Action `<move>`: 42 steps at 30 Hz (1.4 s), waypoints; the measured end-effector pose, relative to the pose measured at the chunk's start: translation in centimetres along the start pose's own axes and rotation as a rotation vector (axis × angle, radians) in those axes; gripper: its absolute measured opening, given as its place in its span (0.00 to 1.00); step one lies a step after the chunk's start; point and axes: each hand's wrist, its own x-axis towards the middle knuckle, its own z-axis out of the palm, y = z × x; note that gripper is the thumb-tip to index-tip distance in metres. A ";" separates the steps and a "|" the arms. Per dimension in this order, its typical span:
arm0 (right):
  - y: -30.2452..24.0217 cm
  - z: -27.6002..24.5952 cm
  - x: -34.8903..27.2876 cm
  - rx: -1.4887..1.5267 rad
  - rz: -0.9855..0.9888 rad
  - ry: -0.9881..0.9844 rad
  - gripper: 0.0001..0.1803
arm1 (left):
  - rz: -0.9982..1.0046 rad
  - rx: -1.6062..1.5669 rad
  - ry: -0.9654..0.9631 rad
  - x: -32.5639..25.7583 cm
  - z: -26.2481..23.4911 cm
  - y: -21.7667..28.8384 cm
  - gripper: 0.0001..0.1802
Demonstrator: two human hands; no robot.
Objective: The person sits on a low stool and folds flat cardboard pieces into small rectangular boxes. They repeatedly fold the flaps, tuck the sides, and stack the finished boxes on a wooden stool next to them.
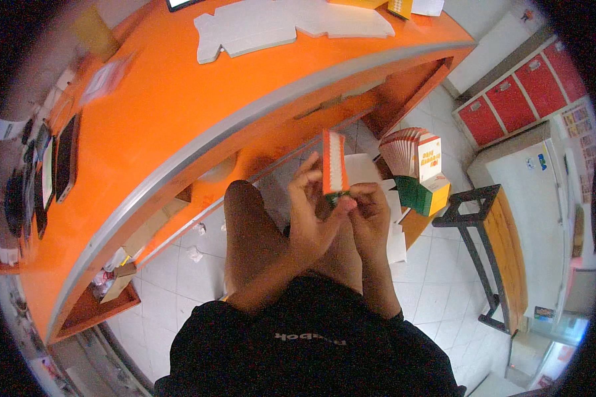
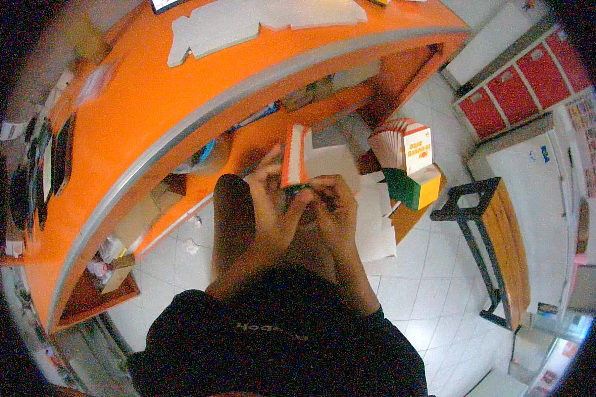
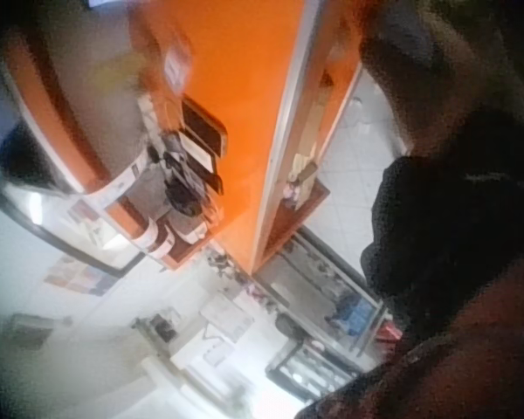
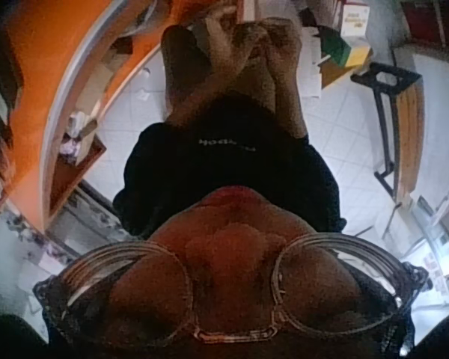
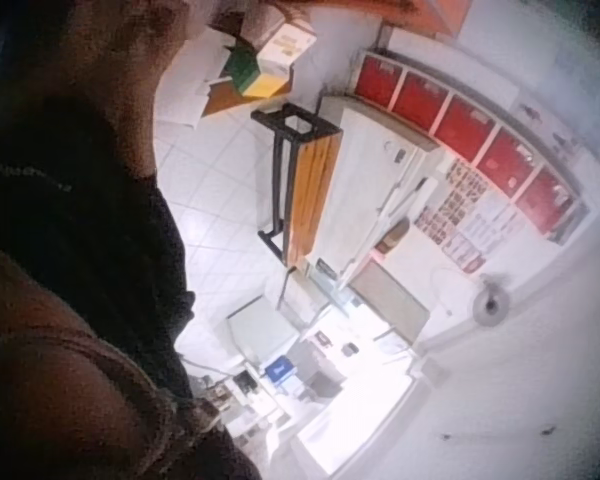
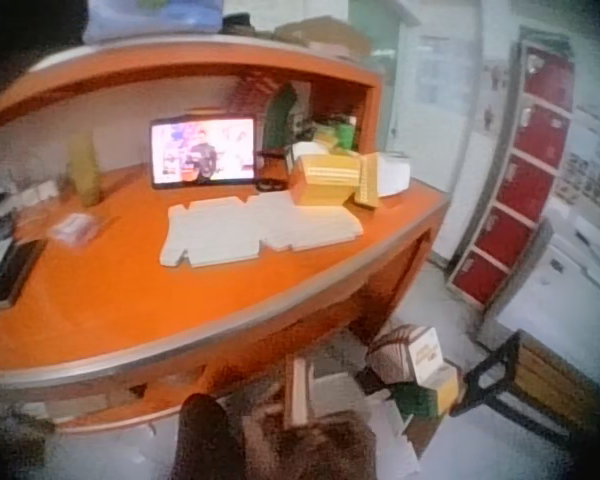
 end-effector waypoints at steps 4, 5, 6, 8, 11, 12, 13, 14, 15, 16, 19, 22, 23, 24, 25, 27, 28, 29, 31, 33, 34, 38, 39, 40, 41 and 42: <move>0.2 0.6 -0.4 0.088 0.252 -0.016 0.10 | -0.037 0.443 -0.120 0.8 -1.3 -0.7 0.14; 0.7 0.4 -0.6 -0.273 0.118 -0.036 0.09 | 0.058 0.540 -0.072 1.0 -1.6 -2.0 0.13; -0.2 0.6 -0.9 -0.376 0.095 -0.027 0.10 | 0.155 0.638 -0.020 1.4 -1.9 -3.1 0.12; -2.8 1.0 -1.8 -0.583 0.053 -0.005 0.13 | 0.187 0.707 0.107 2.3 -3.6 -4.7 0.12; -2.3 -1.6 -1.5 -0.969 -0.107 0.061 0.17 | 0.181 0.680 0.180 3.5 -4.6 -3.9 0.13; -1.9 -2.7 -1.4 -1.067 -0.133 0.063 0.17 | 0.172 0.651 0.187 3.8 -4.7 -3.3 0.13; -0.8 -4.0 -1.8 -1.007 0.040 -0.057 0.17 | 0.111 0.641 0.150 4.0 -4.7 -3.2 0.15; -0.3 -4.7 -1.6 -1.035 0.123 -0.133 0.15 | 0.059 0.558 0.157 4.2 -4.7 -3.5 0.14; 0.0 -5.2 -1.4 -1.060 0.206 -0.210 0.14 | 0.008 0.476 0.165 4.3 -4.7 -4.0 0.14; 0.2 -5.4 -1.1 -1.084 0.289 -0.289 0.13 | -0.043 0.394 0.174 4.5 -4.7 -4.3 0.14; 0.7 -5.0 -1.6 -0.805 0.006 -0.072 0.10 | -0.552 -0.260 0.244 6.0 -5.3 -3.8 0.13; 0.4 -3.8 -2.5 -0.761 -0.147 -0.008 0.10 | -1.121 -0.495 0.006 4.4 -6.2 -5.8 0.12; 0.5 -3.6 -2.4 -0.743 -0.223 0.020 0.09 | -1.146 -0.409 -0.062 3.7 -5.9 -6.5 0.13; 0.6 -3.4 -2.2 -0.726 -0.302 0.048 0.09 | -1.220 -0.538 -0.088 2.3 -5.8 -9.5 0.14; 0.7 -3.2 -1.8 -0.702 -0.386 0.068 0.08 | -1.293 -0.657 -0.104 0.9 -6.0 -12.4 0.15; -0.6 -4.1 0.0 -0.715 -0.386 0.032 0.10 | -1.372 -0.657 0.054 2.6 -4.0 -7.6 0.15; -1.5 -4.4 1.2 -0.716 -0.390 0.003 0.11 | -1.347 -0.699 0.078 2.7 -4.2 -6.6 0.15; -2.1 -5.1 2.7 -0.640 -0.377 0.047 0.14 | -1.330 -0.741 0.094 3.0 -4.1 -5.7 0.15; -4.1 -6.4 6.1 -0.411 -0.250 0.110 0.18 | -1.171 -0.898 0.004 2.9 -6.6 -5.9 0.18; -9.1 -4.6 9.7 -0.242 -0.193 0.104 0.18 | -1.093 -0.918 -0.033 3.4 -7.8 -5.0 0.19; -12.5 -2.8 11.5 -0.230 -0.248 0.084 0.17 | -1.086 -0.941 -0.046 3.4 -7.9 -5.0 0.19; -16.9 -1.6 22.2 -0.637 -0.371 -0.128 0.22 | -1.119 -1.014 -0.093 2.6 -6.9 -5.9 0.17; -17.8 -0.7 23.9 -0.707 -0.380 -0.139 0.26 | -1.135 -1.026 -0.092 2.4 -6.7 -6.2 0.17; -19.6 0.9 24.0 -0.753 -0.237 -0.136 0.34 | -1.122 -1.036 -0.111 2.2 -6.6 -6.4 0.16; -18.9 0.6 25.0 -0.795 -0.372 -0.053 0.29 | -1.108 -1.041 -0.125 1.9 -6.6 -6.6 0.15; -18.1 -0.9 26.4 -0.854 -0.503 0.050 0.23 | -1.107 -1.052 -0.161 1.8 -6.4 -6.8 0.15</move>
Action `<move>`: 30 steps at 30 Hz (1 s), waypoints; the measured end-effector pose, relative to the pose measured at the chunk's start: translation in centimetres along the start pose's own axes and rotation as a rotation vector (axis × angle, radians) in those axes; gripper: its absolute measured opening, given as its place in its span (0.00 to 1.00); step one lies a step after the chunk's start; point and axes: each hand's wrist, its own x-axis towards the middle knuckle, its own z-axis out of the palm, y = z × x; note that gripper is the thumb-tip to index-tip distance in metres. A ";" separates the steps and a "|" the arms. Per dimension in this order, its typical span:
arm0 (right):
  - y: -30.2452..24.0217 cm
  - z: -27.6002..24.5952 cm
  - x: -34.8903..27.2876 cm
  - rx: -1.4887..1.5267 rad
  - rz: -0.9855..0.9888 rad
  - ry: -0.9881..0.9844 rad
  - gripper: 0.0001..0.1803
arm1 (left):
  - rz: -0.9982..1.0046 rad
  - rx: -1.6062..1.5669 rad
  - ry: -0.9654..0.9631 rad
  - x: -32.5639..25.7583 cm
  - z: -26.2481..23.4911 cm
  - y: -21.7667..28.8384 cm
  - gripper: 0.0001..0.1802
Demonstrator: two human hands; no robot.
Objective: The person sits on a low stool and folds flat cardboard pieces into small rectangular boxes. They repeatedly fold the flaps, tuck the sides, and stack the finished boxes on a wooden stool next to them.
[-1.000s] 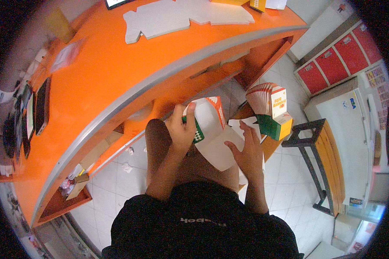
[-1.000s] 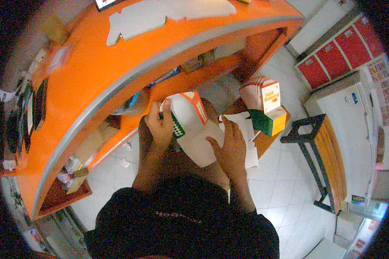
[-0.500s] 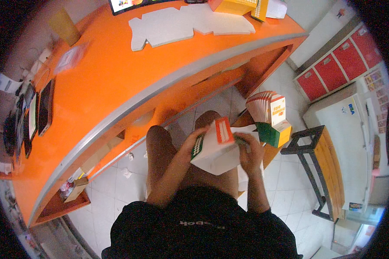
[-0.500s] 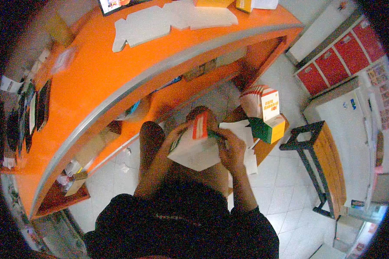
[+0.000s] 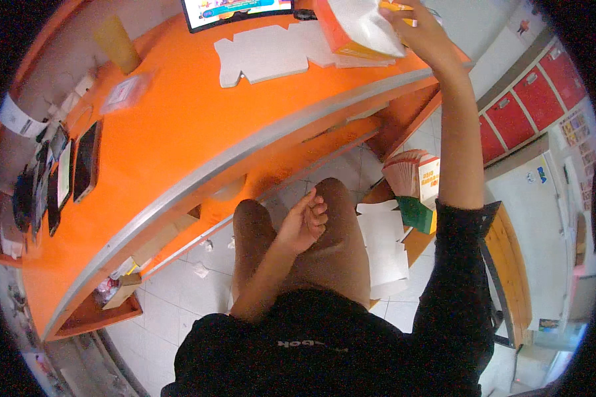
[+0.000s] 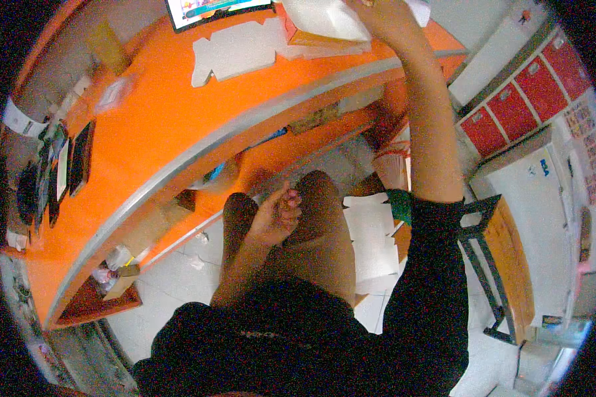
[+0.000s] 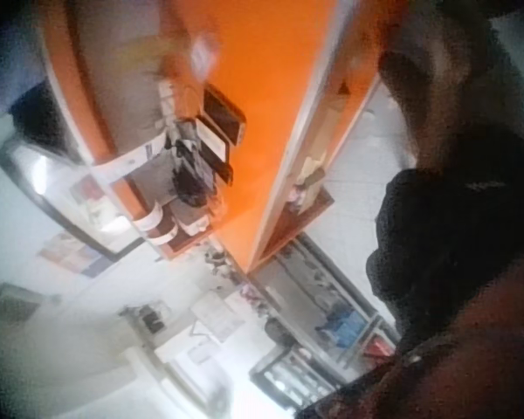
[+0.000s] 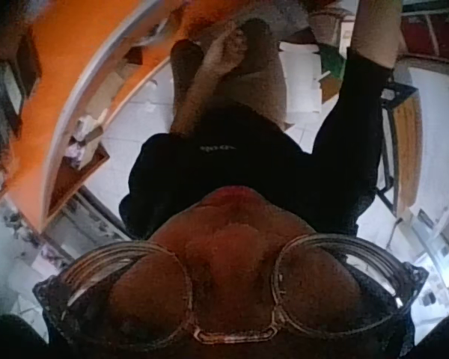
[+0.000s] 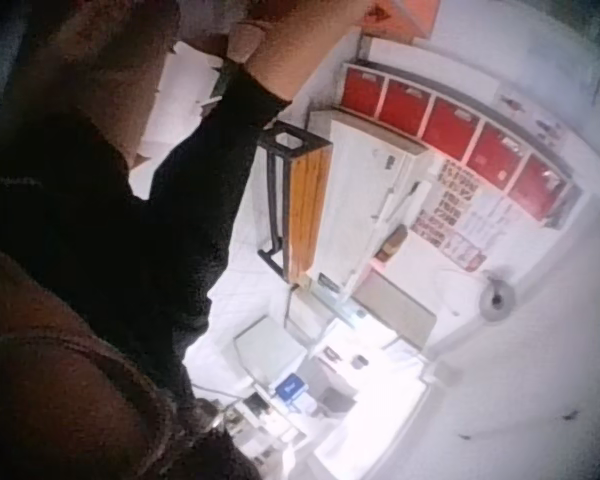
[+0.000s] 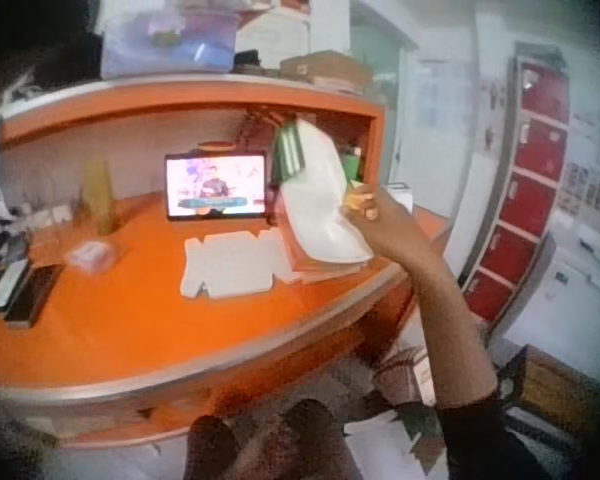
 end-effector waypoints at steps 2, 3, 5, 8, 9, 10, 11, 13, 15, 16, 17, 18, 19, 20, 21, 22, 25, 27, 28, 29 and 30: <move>2.8 0.7 -1.2 -0.033 -0.133 0.162 0.18 | 0.007 0.004 0.038 -0.4 -0.6 0.4 0.14; 3.0 0.5 -4.0 0.002 -0.179 0.206 0.18 | 0.017 -0.003 0.054 -0.5 -0.8 0.5 0.13; 1.4 -0.5 -12.5 -0.139 0.091 -0.060 0.15 | 0.047 -0.017 0.065 -0.5 -1.4 0.7 0.13; 13.9 0.0 -28.9 -0.066 0.315 -0.676 0.13 | 0.006 -0.040 0.051 0.6 -1.4 0.4 0.13; 16.9 0.5 -34.3 -0.066 0.409 -0.864 0.12 | -0.017 -0.054 0.048 1.0 -1.6 0.1 0.13; 19.4 1.7 -40.1 -0.547 0.398 -0.993 0.20 | -0.021 -0.064 0.070 1.2 -1.7 0.0 0.13; 22.3 1.6 -46.4 -0.430 0.568 -0.806 0.28 | -0.031 -0.077 0.088 1.4 -1.8 -0.4 0.13; 22.4 1.7 -53.2 -0.622 0.675 -0.642 0.42 | -0.047 -0.095 0.109 1.6 -2.4 -0.9 0.12; 20.5 2.0 -54.7 -0.604 1.034 -0.641 0.50 | -0.089 -0.109 0.085 2.2 -2.7 -1.6 0.12; 20.1 2.0 -55.3 -0.439 1.177 -0.601 0.51 | -0.109 -0.101 0.087 2.6 -2.7 -2.1 0.12; 18.6 2.2 -54.8 -0.535 1.192 -0.613 0.48 | -0.129 -0.088 0.093 2.9 -2.7 -2.8 0.12; 18.2 2.3 -55.3 -0.652 1.071 -0.559 0.45 | -0.148 -0.079 0.098 3.1 -2.6 -3.3 0.12; 17.8 2.2 -55.9 -0.764 0.946 -0.505 0.43 | -0.163 -0.078 0.086 3.2 -2.7 -3.7 0.12; 17.4 2.2 -55.9 -0.870 0.813 -0.451 0.41 | -0.174 -0.077 0.074 3.2 -2.8 -4.0 0.12; 17.3 2.0 -55.6 -0.819 0.758 -0.406 0.36 | -0.184 -0.076 0.063 3.3 -2.9 -4.1 0.12; 17.3 1.7 -55.2 -0.767 0.702 -0.362 0.32 | -0.176 -0.056 0.080 3.3 -3.1 -4.2 0.12; 17.9 0.5 -54.1 -0.481 0.830 -0.417 0.21 | -0.153 0.000 0.125 3.1 -3.0 -4.3 0.13; 18.7 -0.9 -54.1 -0.288 0.732 -0.336 0.16 | -0.143 0.030 0.140 2.9 -2.9 -4.6 0.13; 19.5 -1.9 -53.8 -0.261 0.721 -0.434 0.20 | -0.145 0.030 0.144 2.9 -3.0 -4.6 0.13; 19.8 -2.5 -53.1 -0.211 0.718 -0.451 0.21 | -0.146 0.030 0.147 3.0 -3.2 -4.6 0.13; 20.0 -3.1 -52.1 -0.161 0.716 -0.467 0.21 | -0.150 0.030 0.150 3.0 -3.1 -4.5 0.13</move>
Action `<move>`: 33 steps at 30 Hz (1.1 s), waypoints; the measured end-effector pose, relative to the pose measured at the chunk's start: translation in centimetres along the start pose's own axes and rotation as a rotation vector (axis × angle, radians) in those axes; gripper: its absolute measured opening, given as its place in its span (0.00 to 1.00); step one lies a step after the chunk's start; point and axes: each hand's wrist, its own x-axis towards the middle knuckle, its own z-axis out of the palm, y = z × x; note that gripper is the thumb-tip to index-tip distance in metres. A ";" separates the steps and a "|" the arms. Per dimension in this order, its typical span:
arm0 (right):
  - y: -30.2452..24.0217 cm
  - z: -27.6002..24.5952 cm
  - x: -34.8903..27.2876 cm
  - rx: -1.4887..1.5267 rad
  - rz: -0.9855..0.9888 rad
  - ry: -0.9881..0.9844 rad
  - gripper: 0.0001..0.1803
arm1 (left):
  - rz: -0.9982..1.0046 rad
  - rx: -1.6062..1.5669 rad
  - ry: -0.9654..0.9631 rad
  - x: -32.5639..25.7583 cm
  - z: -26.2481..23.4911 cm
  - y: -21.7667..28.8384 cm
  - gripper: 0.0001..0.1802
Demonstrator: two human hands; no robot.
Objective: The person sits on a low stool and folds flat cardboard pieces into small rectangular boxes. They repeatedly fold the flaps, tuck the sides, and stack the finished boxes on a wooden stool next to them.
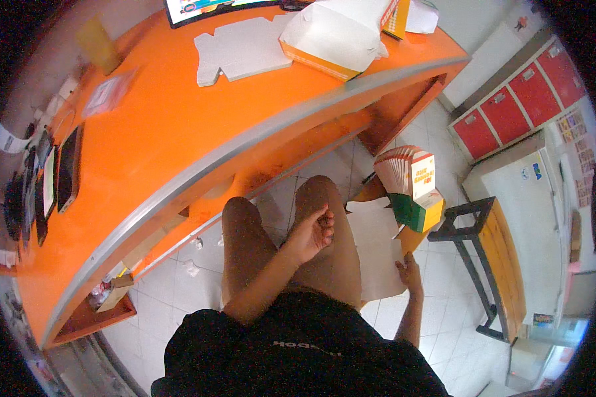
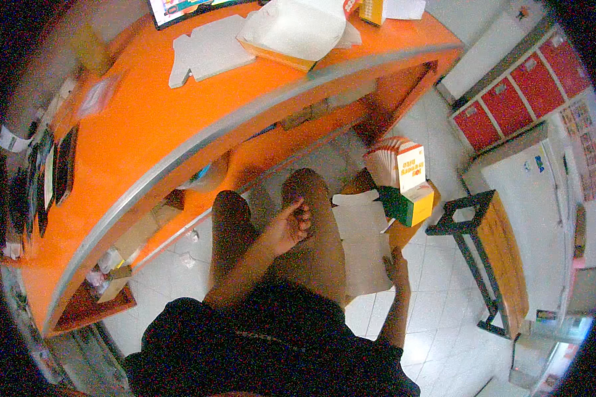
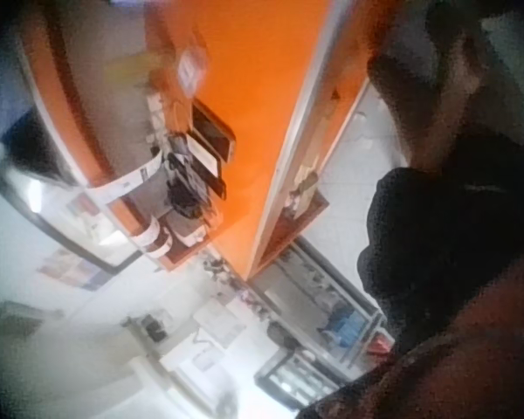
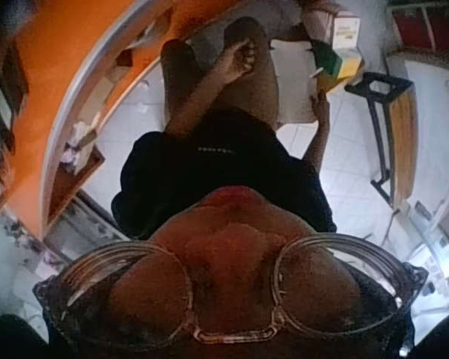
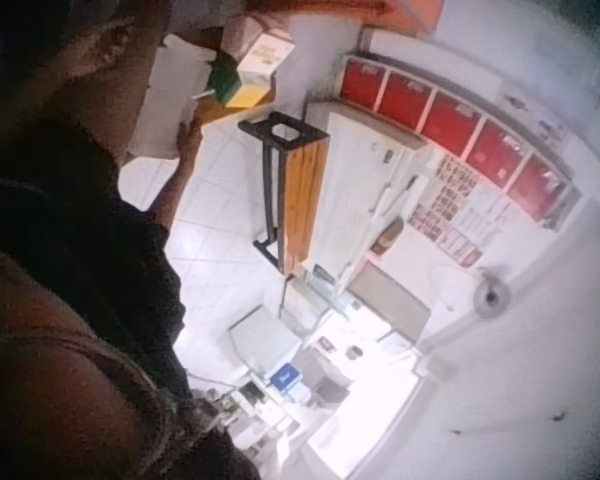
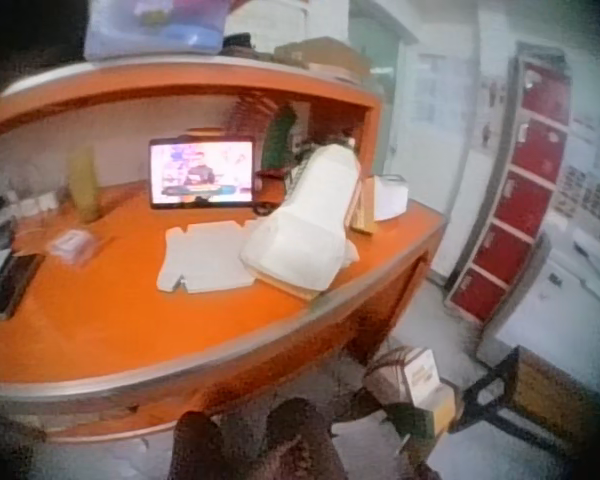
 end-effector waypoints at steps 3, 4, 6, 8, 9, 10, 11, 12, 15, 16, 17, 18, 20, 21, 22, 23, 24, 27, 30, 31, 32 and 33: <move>-1.7 -2.9 1.6 0.037 0.044 -0.119 0.22 | 0.008 0.020 -0.008 -0.4 0.5 0.0 0.13; -2.6 -4.2 2.2 0.191 0.119 -0.177 0.23 | 0.010 0.037 -0.001 -0.4 0.5 0.0 0.12; -5.2 -7.3 3.1 0.499 0.270 -0.289 0.26 | 0.014 0.072 0.010 -0.4 0.7 -0.2 0.12; -5.3 -9.4 3.9 0.517 0.319 -0.256 0.27 | -0.023 0.083 0.006 -0.4 1.2 -0.5 0.13; -6.3 -10.6 4.2 0.634 0.409 -0.246 0.25 | -0.043 0.089 0.003 -0.6 1.7 -0.5 0.13; -4.3 -10.7 4.2 0.791 0.405 -0.171 0.24 | -0.040 0.130 0.036 -0.8 2.3 -0.6 0.14; -4.7 -11.1 4.3 0.941 0.336 -0.210 0.24 | -0.036 0.167 0.070 -1.3 3.4 -0.7 0.15; -5.2 -11.5 4.3 1.090 0.265 -0.247 0.24 | -0.033 0.204 0.103 -1.6 4.1 -0.8 0.16; -7.2 -11.8 2.7 0.650 0.085 -0.258 0.26 | 0.128 0.492 -0.212 -2.6 4.2 -0.6 0.21; -9.0 -11.7 2.0 0.677 0.058 -0.238 0.22 | 0.154 0.682 -0.144 -3.1 4.8 -0.6 0.23; -14.1 -11.9 1.3 0.712 0.034 -0.221 0.18 | 0.174 0.877 -0.068 -4.3 6.8 -0.2 0.24; -16.9 -12.1 0.8 0.744 0.011 -0.200 0.15 | 0.193 1.072 0.004 -5.1 7.9 0.0 0.26; -18.7 -10.8 0.6 0.295 -0.418 -0.016 0.13 | 0.395 1.063 -0.161 -4.5 7.3 -0.5 0.24; -23.7 -11.4 0.1 0.230 -0.528 -0.079 0.11 | 0.598 1.034 -0.220 -3.7 6.9 -1.0 0.24; -25.1 -10.3 0.0 0.372 -0.517 -0.159 0.15 | 0.792 1.000 -0.300 -3.3 6.9 -1.2 0.25; -25.4 -9.7 0.4 0.181 -0.629 -0.107 0.17 | 0.824 1.028 -0.192 -3.8 7.4 -1.1 0.24; -25.6 -9.1 0.6 -0.013 -0.736 -0.055 0.19 | 0.848 1.055 -0.081 -4.3 8.0 -0.9 0.25; -25.8 -7.6 0.6 0.121 -0.639 0.096 0.19 | 0.604 0.825 0.220 -5.5 9.2 -0.3 0.20; -27.5 -6.0 0.4 0.259 -0.583 0.317 0.16 | 0.893 0.881 0.156 -5.2 8.4 -1.3 0.18; -28.6 -5.6 0.1 0.278 -0.528 0.367 0.14 | 0.966 0.910 0.188 -5.2 8.5 -2.0 0.19; -29.3 -5.2 0.1 0.283 -0.535 0.398 0.14 | 1.038 0.941 0.216 -5.4 8.7 -2.8 0.19; -29.8 -4.9 0.1 0.289 -0.541 0.430 0.14 | 1.110 0.972 0.244 -5.4 8.8 -3.2 0.19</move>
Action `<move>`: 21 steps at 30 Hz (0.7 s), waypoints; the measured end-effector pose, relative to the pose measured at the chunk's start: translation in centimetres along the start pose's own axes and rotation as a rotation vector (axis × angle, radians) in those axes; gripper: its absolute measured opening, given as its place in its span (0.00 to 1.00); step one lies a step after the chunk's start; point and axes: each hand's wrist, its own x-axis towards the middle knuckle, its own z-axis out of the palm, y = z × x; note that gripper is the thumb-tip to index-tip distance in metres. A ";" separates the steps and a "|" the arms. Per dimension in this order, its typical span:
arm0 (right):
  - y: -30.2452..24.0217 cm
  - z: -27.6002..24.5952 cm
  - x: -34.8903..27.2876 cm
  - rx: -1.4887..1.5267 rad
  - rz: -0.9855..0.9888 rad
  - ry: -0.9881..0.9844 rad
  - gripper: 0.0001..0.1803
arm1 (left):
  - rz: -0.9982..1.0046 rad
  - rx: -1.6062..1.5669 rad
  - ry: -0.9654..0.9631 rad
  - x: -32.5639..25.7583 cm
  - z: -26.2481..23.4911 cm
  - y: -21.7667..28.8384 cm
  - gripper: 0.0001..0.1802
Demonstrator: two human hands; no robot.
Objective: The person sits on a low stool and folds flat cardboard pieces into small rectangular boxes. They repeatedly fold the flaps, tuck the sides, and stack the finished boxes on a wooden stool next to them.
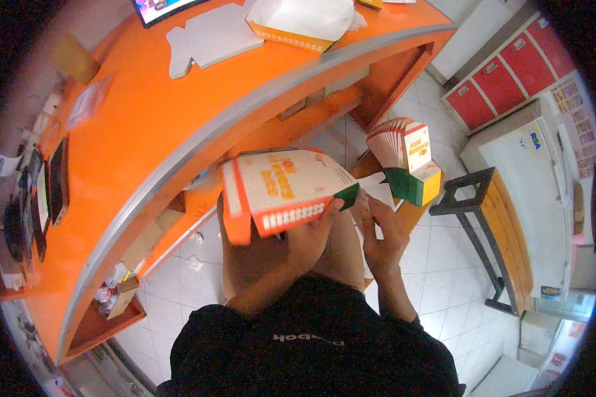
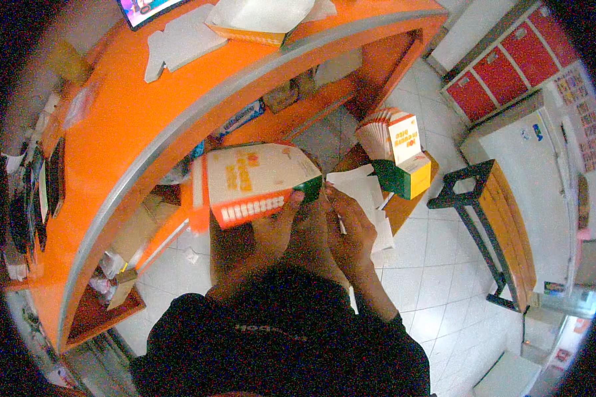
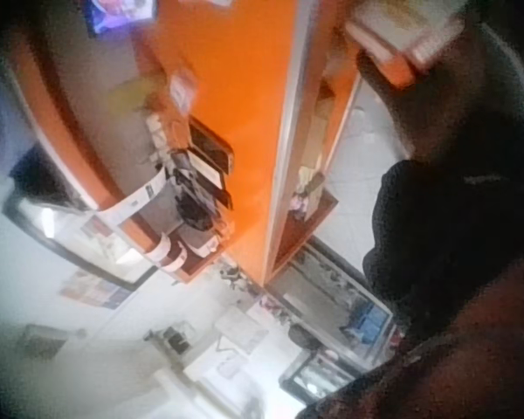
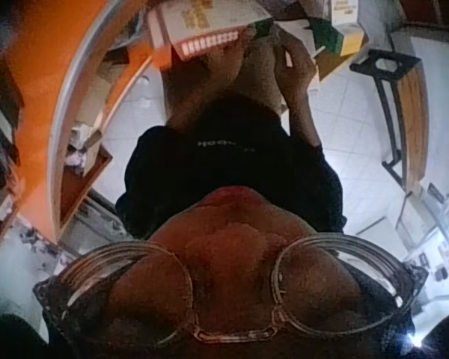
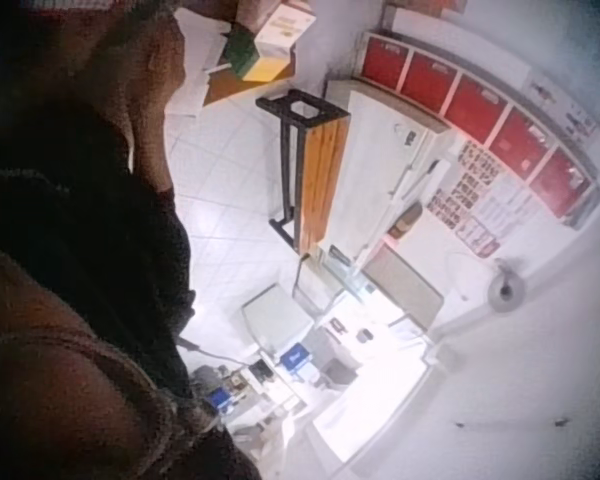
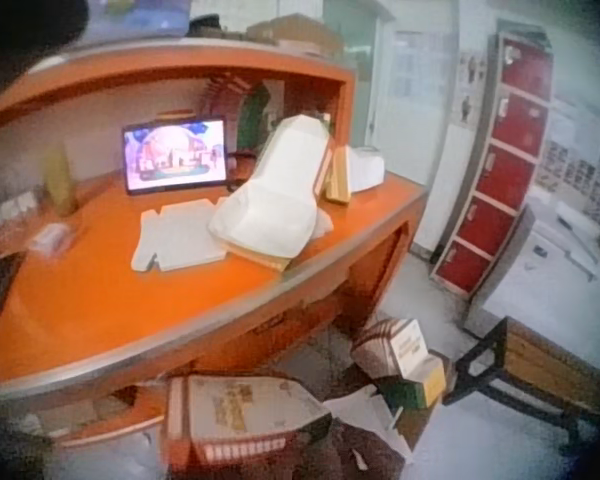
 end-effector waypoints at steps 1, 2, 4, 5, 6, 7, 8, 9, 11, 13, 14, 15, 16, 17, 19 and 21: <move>-0.3 0.4 0.1 -0.001 -0.011 0.031 0.14 | 0.049 0.132 -0.057 0.0 -0.2 -0.8 0.19; -0.6 0.6 0.2 0.044 0.005 0.035 0.13 | 0.094 0.258 -0.120 -0.1 -0.5 -2.0 0.19; -0.8 0.6 0.2 0.083 0.087 -0.005 0.12 | 0.135 0.307 -0.182 -0.2 -0.8 -3.1 0.19; -0.9 0.7 0.2 0.102 0.121 -0.032 0.11 | 0.145 0.299 -0.186 -0.2 -1.0 -3.2 0.19; -0.8 0.7 0.3 0.140 0.135 -0.044 0.11 | 0.148 0.280 -0.188 -0.1 -1.2 -3.2 0.19; -0.6 0.5 0.3 0.177 0.148 -0.056 0.10 | 0.147 0.261 -0.187 -0.2 -1.2 -3.0 0.18; -0.5 0.2 0.5 0.217 0.163 -0.068 0.10 | 0.148 0.247 -0.187 0.0 -1.2 -2.6 0.18; -0.5 -0.1 0.7 0.216 0.145 -0.082 0.09 | 0.147 0.235 -0.190 0.2 -1.1 -2.3 0.18; -0.6 -0.5 0.9 0.209 0.110 -0.110 0.09 | 0.148 0.224 -0.196 0.2 -1.1 -2.2 0.18; -0.8 -0.6 1.2 0.199 0.105 -0.140 0.09 | 0.147 0.213 -0.201 0.4 -1.1 -2.2 0.18; -0.8 -0.7 1.3 0.194 0.102 -0.154 0.09 | 0.147 0.207 -0.204 0.5 -1.1 -2.1 0.18; -0.7 -0.8 1.3 0.147 0.104 -0.159 0.09 | 0.146 0.202 -0.207 0.6 -1.2 -2.1 0.17; -0.5 -0.9 1.3 0.100 0.105 -0.165 0.09 | 0.143 0.197 -0.207 0.7 -1.2 -2.1 0.17; -0.4 -1.0 1.3 0.053 0.106 -0.171 0.09 | 0.140 0.192 -0.210 0.6 -1.2 -2.1 0.17; -1.0 -1.3 1.7 0.018 0.124 -0.181 0.10 | 0.134 0.183 -0.212 0.8 -1.4 -1.9 0.17; -1.2 -1.1 1.8 -0.020 0.138 -0.169 0.10 | 0.127 0.170 -0.218 0.8 -1.4 -1.7 0.17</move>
